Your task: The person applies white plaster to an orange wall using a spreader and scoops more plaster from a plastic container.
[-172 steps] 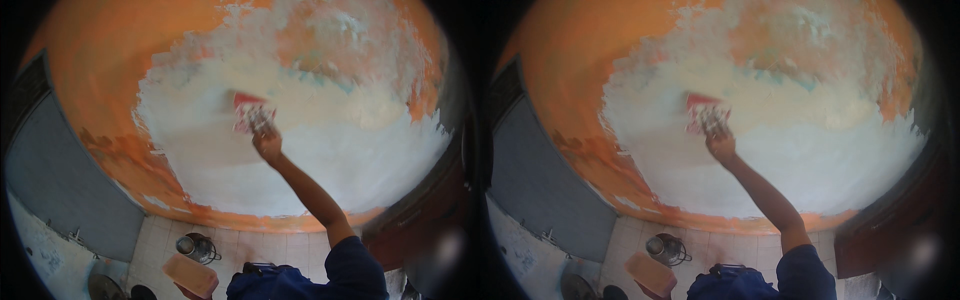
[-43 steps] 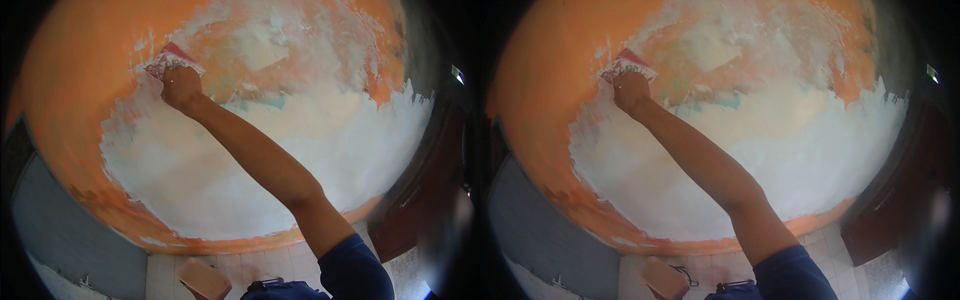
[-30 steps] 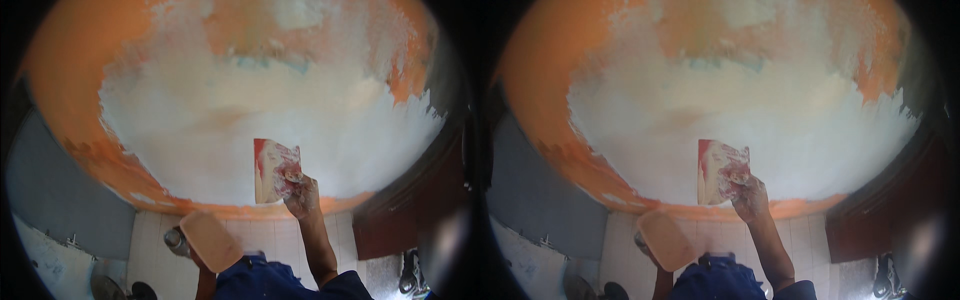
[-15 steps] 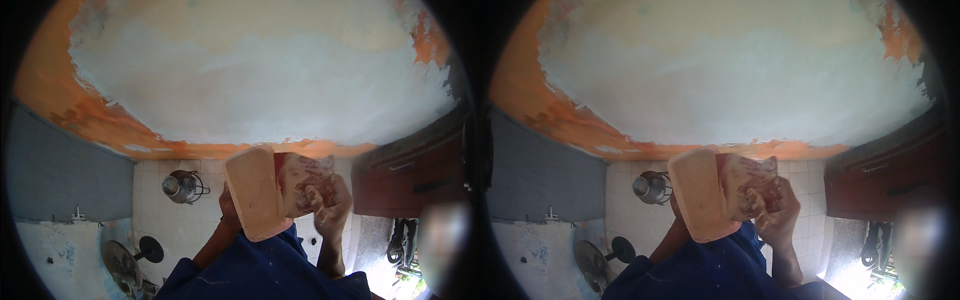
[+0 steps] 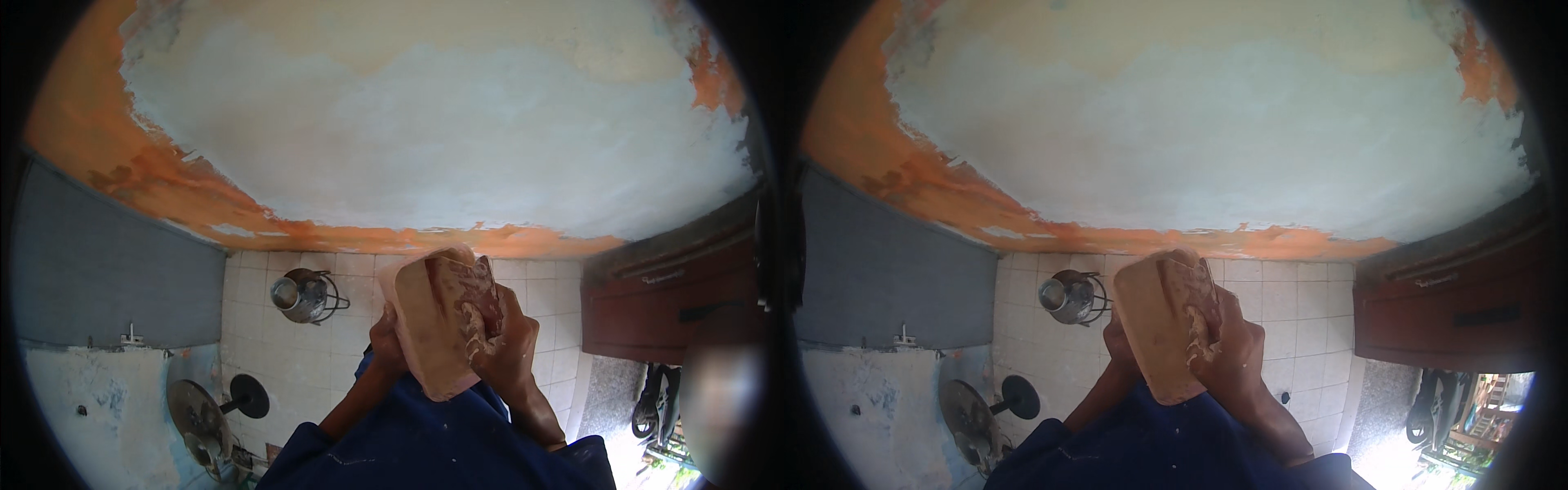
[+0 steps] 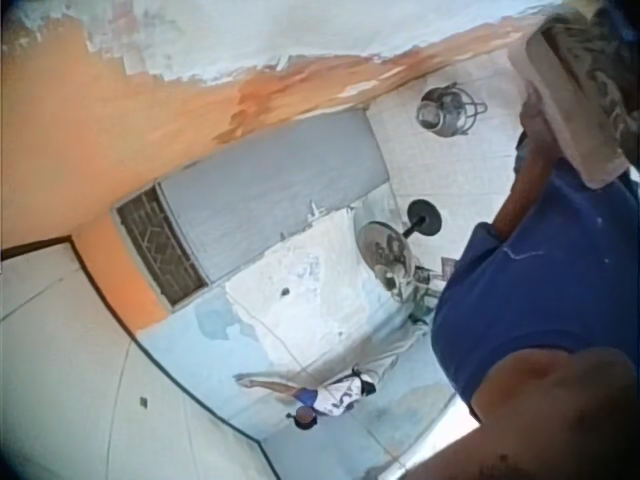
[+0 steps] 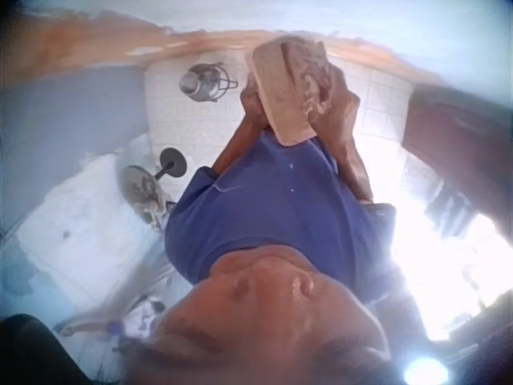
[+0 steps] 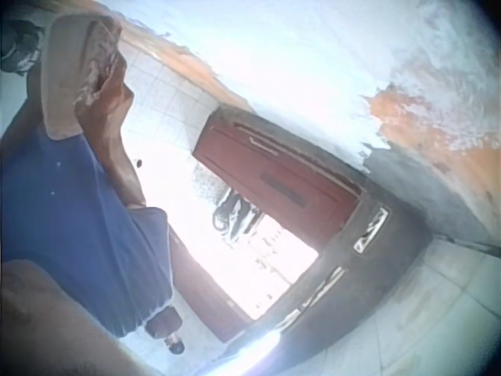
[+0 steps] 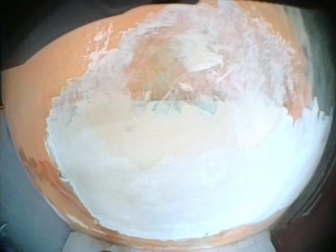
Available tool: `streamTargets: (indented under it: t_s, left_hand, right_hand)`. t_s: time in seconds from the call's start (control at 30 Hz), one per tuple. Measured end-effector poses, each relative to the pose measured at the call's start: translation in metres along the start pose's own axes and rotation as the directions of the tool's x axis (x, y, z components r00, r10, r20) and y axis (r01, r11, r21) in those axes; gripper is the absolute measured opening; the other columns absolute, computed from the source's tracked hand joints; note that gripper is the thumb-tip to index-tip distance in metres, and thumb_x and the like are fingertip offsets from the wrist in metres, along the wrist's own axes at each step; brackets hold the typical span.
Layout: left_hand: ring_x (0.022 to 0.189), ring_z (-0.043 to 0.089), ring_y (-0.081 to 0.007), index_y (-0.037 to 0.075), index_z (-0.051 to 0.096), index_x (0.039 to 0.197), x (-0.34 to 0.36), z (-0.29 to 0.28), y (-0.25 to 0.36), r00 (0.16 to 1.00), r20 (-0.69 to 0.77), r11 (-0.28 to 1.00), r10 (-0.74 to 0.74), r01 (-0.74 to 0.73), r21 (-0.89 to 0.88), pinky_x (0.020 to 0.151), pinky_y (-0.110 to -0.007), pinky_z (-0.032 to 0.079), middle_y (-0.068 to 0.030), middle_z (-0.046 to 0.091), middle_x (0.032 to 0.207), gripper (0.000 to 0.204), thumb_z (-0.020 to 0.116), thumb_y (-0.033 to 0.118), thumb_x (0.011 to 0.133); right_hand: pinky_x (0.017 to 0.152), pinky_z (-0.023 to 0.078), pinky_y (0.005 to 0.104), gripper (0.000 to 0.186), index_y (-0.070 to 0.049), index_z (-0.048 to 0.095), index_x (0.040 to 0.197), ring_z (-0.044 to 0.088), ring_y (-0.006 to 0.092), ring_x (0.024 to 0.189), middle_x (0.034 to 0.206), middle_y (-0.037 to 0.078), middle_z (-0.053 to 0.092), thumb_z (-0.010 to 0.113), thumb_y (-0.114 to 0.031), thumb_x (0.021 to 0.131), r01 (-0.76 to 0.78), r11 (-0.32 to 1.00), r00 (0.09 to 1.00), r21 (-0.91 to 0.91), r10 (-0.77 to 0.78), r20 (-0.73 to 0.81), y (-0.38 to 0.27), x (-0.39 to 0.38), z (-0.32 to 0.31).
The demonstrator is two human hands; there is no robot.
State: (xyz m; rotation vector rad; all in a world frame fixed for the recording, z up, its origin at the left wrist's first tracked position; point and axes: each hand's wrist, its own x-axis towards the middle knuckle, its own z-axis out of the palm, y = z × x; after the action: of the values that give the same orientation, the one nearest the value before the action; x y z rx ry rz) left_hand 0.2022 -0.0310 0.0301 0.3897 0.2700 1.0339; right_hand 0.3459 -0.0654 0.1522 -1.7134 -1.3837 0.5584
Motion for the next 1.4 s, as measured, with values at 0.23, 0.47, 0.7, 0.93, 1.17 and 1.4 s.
streamTargets:
  t_s: [0.23,0.47,0.7,0.93,1.17,1.4]
  left_hand:
    - [0.117,0.044,-0.0323,0.003,0.028,0.135,-0.001,0.005,0.000,0.997,-0.072,0.999,-0.026,0.025,-0.020,0.098,-0.047,0.038,-0.0187,0.041,0.131,0.060,0.040,0.041,0.091]
    - [0.117,0.045,-0.0330,0.004,0.030,0.134,-0.002,-0.006,-0.007,1.000,-0.013,0.990,0.018,-0.020,-0.138,0.098,-0.048,0.038,-0.0189,0.041,0.130,0.054,0.036,0.038,0.093]
    - [0.115,0.046,-0.0328,0.004,0.031,0.133,-0.003,-0.004,-0.006,0.997,-0.051,0.995,0.059,-0.062,-0.077,0.097,-0.048,0.039,-0.0188,0.043,0.128,0.052,0.036,0.038,0.094]
    - [0.114,0.047,-0.0325,0.003,0.033,0.131,0.002,-0.002,-0.005,0.995,-0.082,0.992,0.055,-0.064,-0.107,0.097,-0.047,0.039,-0.0192,0.044,0.127,0.052,0.037,0.039,0.094]
    - [0.114,0.046,-0.0333,0.001,0.032,0.132,0.004,-0.002,-0.005,0.992,-0.112,0.998,0.052,-0.054,-0.012,0.098,-0.047,0.038,-0.0207,0.043,0.126,0.053,0.036,0.039,0.094]
    - [0.113,0.047,-0.0334,0.002,0.032,0.132,0.006,0.003,-0.007,0.993,-0.111,0.998,0.049,-0.054,-0.039,0.096,-0.047,0.040,-0.0210,0.044,0.125,0.055,0.038,0.041,0.093]
  right_hand:
    - [0.059,0.050,0.0286,0.034,0.006,0.052,0.104,0.065,0.0208,0.066,0.078,0.017,0.064,0.061,0.002,0.071,-0.034,0.998,0.998,0.057,0.031,0.056,0.012,-0.002,0.016]
    - [0.056,0.050,0.0363,0.058,0.004,0.045,0.118,0.063,0.0345,0.064,0.075,0.019,0.062,0.063,0.000,0.063,0.120,0.990,0.989,0.080,-0.126,0.080,0.016,-0.006,0.019]
    - [0.058,0.049,0.0392,0.053,0.004,0.047,0.113,0.062,0.0381,0.069,0.076,0.022,0.061,0.065,-0.002,0.063,0.011,0.993,0.976,0.117,-0.036,0.215,0.014,-0.003,0.017]
    - [0.059,0.050,0.0392,0.042,0.005,0.049,0.108,0.061,0.0408,0.073,0.077,0.023,0.061,0.064,-0.003,0.070,-0.037,0.979,0.967,0.203,-0.016,0.255,0.018,-0.003,0.018]
    - [0.064,0.050,0.0302,0.031,0.006,0.054,0.102,0.063,0.0224,0.076,0.084,0.016,0.064,0.066,-0.007,0.076,-0.187,0.904,0.951,0.385,0.069,0.300,0.026,0.003,0.013]
    - [0.067,0.048,0.0242,0.019,0.005,0.059,0.094,0.058,0.0097,0.075,0.083,0.008,0.065,0.064,-0.007,0.079,-0.300,0.813,0.930,0.500,0.133,0.342,0.038,0.008,-0.005]
